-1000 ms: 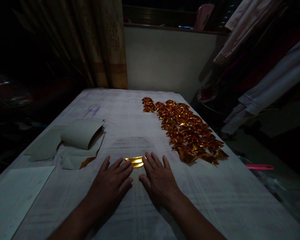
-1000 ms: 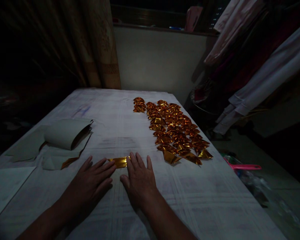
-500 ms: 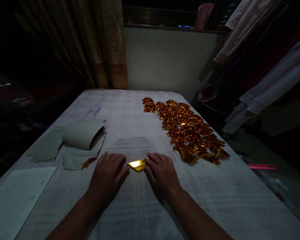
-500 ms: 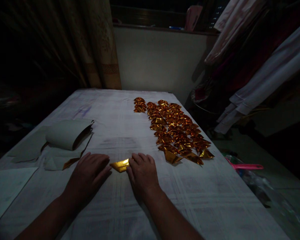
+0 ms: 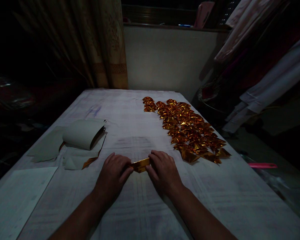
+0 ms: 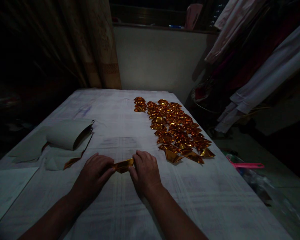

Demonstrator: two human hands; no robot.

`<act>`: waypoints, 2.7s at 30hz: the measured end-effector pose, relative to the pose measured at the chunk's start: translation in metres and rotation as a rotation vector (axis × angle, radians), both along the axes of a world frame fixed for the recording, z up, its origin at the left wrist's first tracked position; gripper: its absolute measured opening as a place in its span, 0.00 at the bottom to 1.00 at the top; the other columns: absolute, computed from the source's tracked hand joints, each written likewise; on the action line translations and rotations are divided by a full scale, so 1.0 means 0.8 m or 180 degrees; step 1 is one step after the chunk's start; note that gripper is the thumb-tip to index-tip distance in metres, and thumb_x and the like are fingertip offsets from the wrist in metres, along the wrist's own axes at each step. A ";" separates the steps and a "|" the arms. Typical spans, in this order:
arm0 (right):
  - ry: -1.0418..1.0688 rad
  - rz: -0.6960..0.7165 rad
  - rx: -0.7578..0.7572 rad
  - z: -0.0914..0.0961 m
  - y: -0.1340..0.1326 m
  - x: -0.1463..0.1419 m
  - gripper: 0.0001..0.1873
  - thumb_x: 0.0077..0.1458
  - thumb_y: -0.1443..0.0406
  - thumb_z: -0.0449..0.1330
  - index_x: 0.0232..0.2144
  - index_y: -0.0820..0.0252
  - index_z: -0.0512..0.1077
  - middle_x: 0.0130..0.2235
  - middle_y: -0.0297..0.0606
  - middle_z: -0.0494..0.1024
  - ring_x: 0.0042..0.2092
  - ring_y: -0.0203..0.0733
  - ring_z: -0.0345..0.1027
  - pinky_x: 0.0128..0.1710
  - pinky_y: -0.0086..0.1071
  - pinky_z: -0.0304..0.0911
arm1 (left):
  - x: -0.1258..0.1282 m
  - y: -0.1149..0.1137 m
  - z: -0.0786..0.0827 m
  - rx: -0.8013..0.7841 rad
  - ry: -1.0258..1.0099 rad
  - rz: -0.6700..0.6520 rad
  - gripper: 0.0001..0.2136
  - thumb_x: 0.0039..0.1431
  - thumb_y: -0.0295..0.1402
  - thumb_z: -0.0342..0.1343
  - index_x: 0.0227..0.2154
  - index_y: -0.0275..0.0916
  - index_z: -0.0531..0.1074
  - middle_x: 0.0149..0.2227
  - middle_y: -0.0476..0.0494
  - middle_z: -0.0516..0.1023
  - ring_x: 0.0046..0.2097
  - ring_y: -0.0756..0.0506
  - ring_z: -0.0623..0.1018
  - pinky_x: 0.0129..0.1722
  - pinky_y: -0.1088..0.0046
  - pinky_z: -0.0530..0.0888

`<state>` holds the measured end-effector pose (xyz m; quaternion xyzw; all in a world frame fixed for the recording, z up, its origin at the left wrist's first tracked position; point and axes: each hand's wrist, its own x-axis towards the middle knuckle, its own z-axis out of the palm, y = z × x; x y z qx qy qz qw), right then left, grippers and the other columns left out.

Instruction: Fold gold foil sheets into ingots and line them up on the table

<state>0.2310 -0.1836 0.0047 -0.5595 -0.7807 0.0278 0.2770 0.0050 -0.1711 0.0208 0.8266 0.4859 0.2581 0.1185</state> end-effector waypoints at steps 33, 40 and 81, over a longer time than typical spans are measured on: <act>0.1282 0.0201 -0.0026 0.014 -0.002 -0.005 0.09 0.62 0.64 0.57 0.39 0.56 0.79 0.36 0.38 0.84 0.37 0.41 0.78 0.38 0.31 0.71 | -0.001 -0.007 0.005 -0.0350 -0.0818 0.0573 0.12 0.63 0.43 0.55 0.39 0.46 0.82 0.35 0.48 0.85 0.36 0.44 0.83 0.38 0.68 0.79; 0.1663 0.0053 -0.0410 0.010 0.001 -0.009 0.11 0.58 0.65 0.58 0.40 0.54 0.80 0.39 0.37 0.85 0.39 0.42 0.79 0.42 0.33 0.73 | 0.000 -0.011 0.009 -0.0145 -0.0631 0.0461 0.13 0.65 0.43 0.54 0.44 0.46 0.80 0.38 0.48 0.85 0.37 0.44 0.83 0.38 0.67 0.78; 0.0906 -0.0269 -0.0808 0.021 0.000 -0.014 0.10 0.60 0.65 0.59 0.35 0.52 0.82 0.36 0.34 0.85 0.39 0.42 0.79 0.40 0.31 0.67 | 0.019 -0.018 0.019 -0.0534 0.0121 0.0582 0.17 0.69 0.41 0.41 0.29 0.41 0.69 0.29 0.47 0.75 0.33 0.45 0.76 0.34 0.69 0.65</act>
